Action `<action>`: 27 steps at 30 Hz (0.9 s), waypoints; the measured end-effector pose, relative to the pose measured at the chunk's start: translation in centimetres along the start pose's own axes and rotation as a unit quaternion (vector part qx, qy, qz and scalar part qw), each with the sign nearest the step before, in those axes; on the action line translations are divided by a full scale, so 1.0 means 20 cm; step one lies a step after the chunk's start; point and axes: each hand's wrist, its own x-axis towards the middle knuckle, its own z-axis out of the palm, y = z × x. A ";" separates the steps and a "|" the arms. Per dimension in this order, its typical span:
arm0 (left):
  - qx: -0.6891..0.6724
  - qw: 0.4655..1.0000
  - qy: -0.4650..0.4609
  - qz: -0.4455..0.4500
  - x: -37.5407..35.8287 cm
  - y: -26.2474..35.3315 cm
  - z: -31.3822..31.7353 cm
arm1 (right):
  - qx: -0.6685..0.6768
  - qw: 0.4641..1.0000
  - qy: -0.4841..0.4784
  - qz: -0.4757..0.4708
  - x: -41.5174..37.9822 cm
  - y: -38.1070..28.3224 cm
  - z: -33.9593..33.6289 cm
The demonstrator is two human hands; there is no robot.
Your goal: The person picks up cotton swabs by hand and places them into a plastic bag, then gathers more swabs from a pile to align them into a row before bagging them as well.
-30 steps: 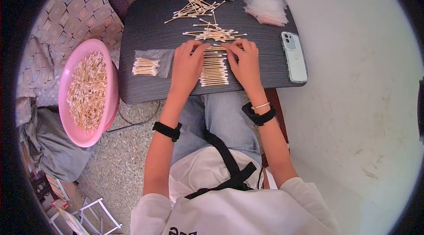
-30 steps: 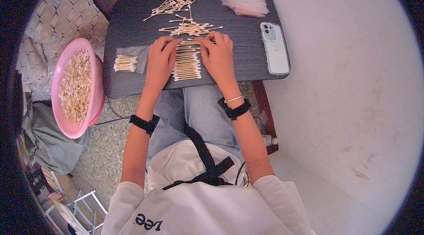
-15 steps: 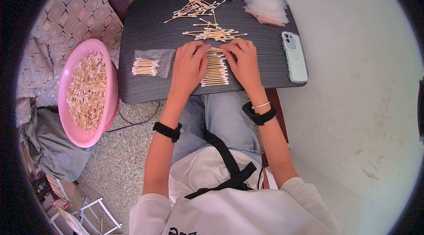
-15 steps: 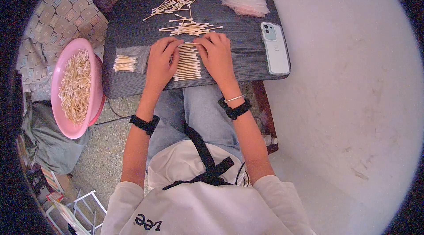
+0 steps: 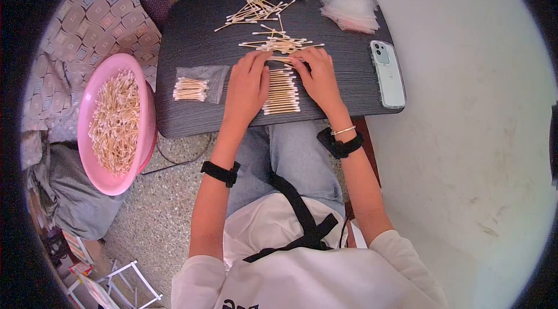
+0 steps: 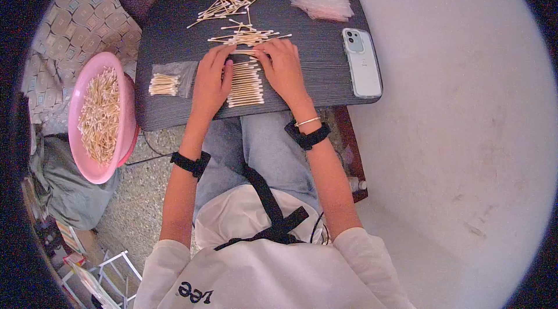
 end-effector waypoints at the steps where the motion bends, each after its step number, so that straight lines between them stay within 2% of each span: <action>1: -0.004 1.000 -0.001 -0.005 0.00 0.00 0.00 | 0.003 1.000 0.004 0.002 0.00 0.00 0.00; 10: -0.002 1.000 -0.013 -0.015 0.00 -0.01 0.00 | -0.014 1.000 0.023 0.008 -0.01 0.01 0.00; 16: 0.003 1.000 -0.011 0.000 0.00 -0.01 -0.01 | 0.000 0.996 0.078 0.051 -0.02 0.02 -0.01; 27: 0.011 1.000 -0.024 -0.006 0.00 0.00 -0.01 | -0.028 0.996 0.075 0.043 -0.05 0.01 -0.02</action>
